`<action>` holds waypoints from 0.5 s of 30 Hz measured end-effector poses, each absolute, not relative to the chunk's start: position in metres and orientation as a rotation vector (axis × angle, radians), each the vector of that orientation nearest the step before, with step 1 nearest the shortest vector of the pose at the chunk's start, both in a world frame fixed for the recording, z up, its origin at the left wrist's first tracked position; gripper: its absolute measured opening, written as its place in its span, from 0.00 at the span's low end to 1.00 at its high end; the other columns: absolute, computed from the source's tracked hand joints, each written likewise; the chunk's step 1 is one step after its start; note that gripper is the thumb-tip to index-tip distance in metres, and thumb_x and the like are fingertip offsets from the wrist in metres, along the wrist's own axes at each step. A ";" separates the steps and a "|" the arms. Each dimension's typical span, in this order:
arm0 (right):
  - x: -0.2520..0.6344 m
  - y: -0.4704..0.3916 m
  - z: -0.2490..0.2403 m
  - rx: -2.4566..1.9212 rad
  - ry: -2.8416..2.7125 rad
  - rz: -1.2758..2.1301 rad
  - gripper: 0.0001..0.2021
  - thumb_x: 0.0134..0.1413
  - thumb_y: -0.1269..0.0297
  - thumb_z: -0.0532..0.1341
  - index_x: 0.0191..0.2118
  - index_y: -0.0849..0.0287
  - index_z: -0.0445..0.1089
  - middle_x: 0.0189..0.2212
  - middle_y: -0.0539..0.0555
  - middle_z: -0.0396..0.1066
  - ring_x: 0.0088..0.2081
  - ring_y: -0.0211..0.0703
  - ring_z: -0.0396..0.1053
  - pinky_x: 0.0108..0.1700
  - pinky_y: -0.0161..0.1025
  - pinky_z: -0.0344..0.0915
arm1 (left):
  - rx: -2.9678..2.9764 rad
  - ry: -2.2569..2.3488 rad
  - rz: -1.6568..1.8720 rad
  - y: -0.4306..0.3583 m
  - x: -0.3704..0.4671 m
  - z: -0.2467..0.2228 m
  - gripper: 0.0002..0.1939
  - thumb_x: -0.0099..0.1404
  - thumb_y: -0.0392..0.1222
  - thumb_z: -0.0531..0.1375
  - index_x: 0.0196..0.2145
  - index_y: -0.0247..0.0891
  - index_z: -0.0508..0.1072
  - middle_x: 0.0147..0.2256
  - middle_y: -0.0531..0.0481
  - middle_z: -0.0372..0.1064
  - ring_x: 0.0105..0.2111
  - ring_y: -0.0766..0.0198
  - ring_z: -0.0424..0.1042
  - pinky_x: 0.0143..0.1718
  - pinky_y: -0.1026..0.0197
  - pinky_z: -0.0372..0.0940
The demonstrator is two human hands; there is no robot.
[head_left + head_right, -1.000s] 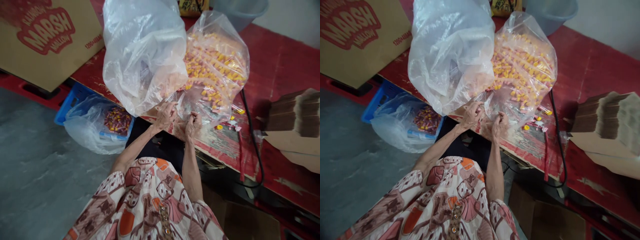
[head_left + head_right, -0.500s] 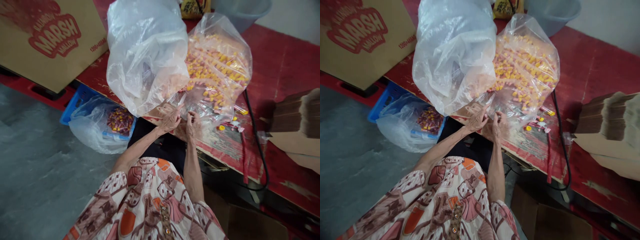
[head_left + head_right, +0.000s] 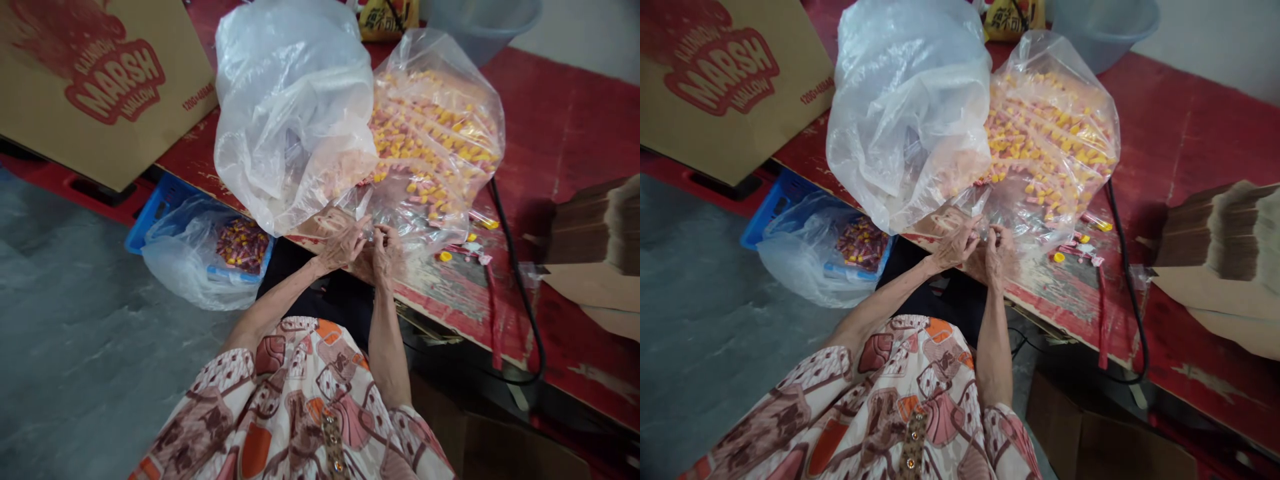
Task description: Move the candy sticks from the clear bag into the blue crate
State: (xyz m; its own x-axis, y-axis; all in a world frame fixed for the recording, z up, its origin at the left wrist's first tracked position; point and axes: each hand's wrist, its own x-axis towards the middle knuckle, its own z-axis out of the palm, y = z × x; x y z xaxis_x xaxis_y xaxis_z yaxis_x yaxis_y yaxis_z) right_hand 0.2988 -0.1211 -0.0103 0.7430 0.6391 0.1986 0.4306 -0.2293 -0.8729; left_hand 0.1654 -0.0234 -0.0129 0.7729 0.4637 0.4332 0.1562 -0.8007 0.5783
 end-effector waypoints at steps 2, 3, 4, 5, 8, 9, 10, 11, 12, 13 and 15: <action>0.298 -0.121 -0.008 -1.875 -0.831 0.251 0.17 0.71 0.48 0.57 0.47 0.54 0.77 0.44 0.55 0.80 0.45 0.46 0.75 0.54 0.45 0.72 | 2.457 0.450 0.720 -0.024 0.167 -0.009 0.29 0.82 0.36 0.51 0.77 0.35 0.59 0.65 0.33 0.75 0.66 0.49 0.77 0.66 0.43 0.74; 0.297 -0.121 -0.007 -1.879 -0.830 0.252 0.18 0.71 0.48 0.57 0.47 0.54 0.77 0.44 0.55 0.80 0.45 0.46 0.75 0.53 0.45 0.72 | 2.462 0.447 0.686 -0.025 0.168 -0.006 0.29 0.81 0.34 0.52 0.76 0.36 0.61 0.66 0.34 0.75 0.67 0.48 0.76 0.67 0.42 0.73; 0.296 -0.121 -0.006 -1.881 -0.827 0.248 0.18 0.71 0.48 0.57 0.47 0.55 0.78 0.43 0.55 0.80 0.45 0.46 0.74 0.53 0.44 0.71 | 2.459 0.451 0.661 -0.025 0.169 -0.004 0.29 0.80 0.33 0.52 0.76 0.37 0.62 0.66 0.35 0.75 0.67 0.49 0.76 0.68 0.42 0.73; 0.295 -0.121 -0.006 -1.882 -0.822 0.242 0.18 0.71 0.49 0.57 0.47 0.55 0.78 0.43 0.55 0.80 0.45 0.46 0.74 0.52 0.44 0.71 | 2.446 0.461 0.646 -0.025 0.169 -0.001 0.29 0.79 0.33 0.53 0.75 0.37 0.63 0.65 0.35 0.76 0.67 0.49 0.76 0.67 0.43 0.74; 0.294 -0.121 -0.005 -1.888 -0.810 0.231 0.17 0.70 0.50 0.57 0.47 0.54 0.77 0.44 0.55 0.80 0.44 0.46 0.74 0.52 0.44 0.71 | 2.374 0.527 0.664 -0.027 0.167 0.007 0.29 0.80 0.35 0.53 0.76 0.36 0.61 0.59 0.36 0.80 0.59 0.53 0.81 0.63 0.48 0.77; 0.294 -0.121 -0.005 -1.894 -0.809 0.229 0.17 0.70 0.50 0.57 0.48 0.54 0.77 0.44 0.55 0.80 0.44 0.46 0.74 0.53 0.44 0.71 | 2.353 0.561 0.681 -0.029 0.167 0.009 0.29 0.81 0.36 0.53 0.76 0.35 0.60 0.57 0.36 0.80 0.56 0.54 0.82 0.62 0.50 0.77; 0.294 -0.121 -0.006 -1.898 -0.810 0.228 0.16 0.70 0.51 0.57 0.48 0.54 0.77 0.44 0.55 0.80 0.44 0.47 0.75 0.53 0.44 0.71 | 2.341 0.591 0.696 -0.030 0.166 0.011 0.29 0.81 0.37 0.53 0.77 0.36 0.60 0.57 0.36 0.80 0.55 0.55 0.82 0.62 0.50 0.77; 0.295 -0.121 -0.006 -1.901 -0.814 0.227 0.17 0.70 0.51 0.57 0.48 0.54 0.77 0.45 0.55 0.80 0.45 0.47 0.75 0.53 0.45 0.71 | 2.343 0.611 0.701 -0.031 0.166 0.012 0.29 0.81 0.37 0.53 0.76 0.36 0.60 0.58 0.36 0.79 0.56 0.54 0.81 0.64 0.48 0.76; 0.295 -0.121 -0.007 -1.904 -0.817 0.225 0.17 0.70 0.50 0.57 0.48 0.54 0.77 0.45 0.56 0.80 0.45 0.47 0.75 0.54 0.45 0.70 | 2.358 0.616 0.692 -0.031 0.167 0.012 0.29 0.81 0.36 0.53 0.76 0.38 0.61 0.60 0.35 0.78 0.58 0.53 0.80 0.65 0.46 0.75; 0.295 -0.121 -0.007 -1.906 -0.817 0.221 0.17 0.71 0.49 0.56 0.48 0.54 0.77 0.45 0.56 0.80 0.46 0.48 0.75 0.54 0.45 0.70 | 2.386 0.603 0.663 -0.031 0.169 0.012 0.29 0.80 0.35 0.53 0.75 0.40 0.63 0.61 0.36 0.78 0.60 0.51 0.79 0.67 0.44 0.74; 0.295 -0.121 -0.007 -1.910 -0.809 0.218 0.18 0.71 0.47 0.56 0.48 0.54 0.77 0.44 0.55 0.79 0.46 0.48 0.75 0.54 0.46 0.70 | 2.448 0.540 0.581 -0.029 0.175 0.012 0.28 0.77 0.32 0.56 0.71 0.42 0.68 0.61 0.37 0.78 0.63 0.48 0.77 0.68 0.40 0.73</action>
State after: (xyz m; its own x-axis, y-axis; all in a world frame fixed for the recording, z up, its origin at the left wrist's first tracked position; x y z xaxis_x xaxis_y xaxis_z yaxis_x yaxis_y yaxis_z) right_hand 0.2945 -0.1207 -0.0073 0.7592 0.6211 0.1947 0.4390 -0.2678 -0.8577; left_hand 0.1754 -0.0292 0.0116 0.8249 0.4895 0.2828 0.2465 -0.7616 0.5993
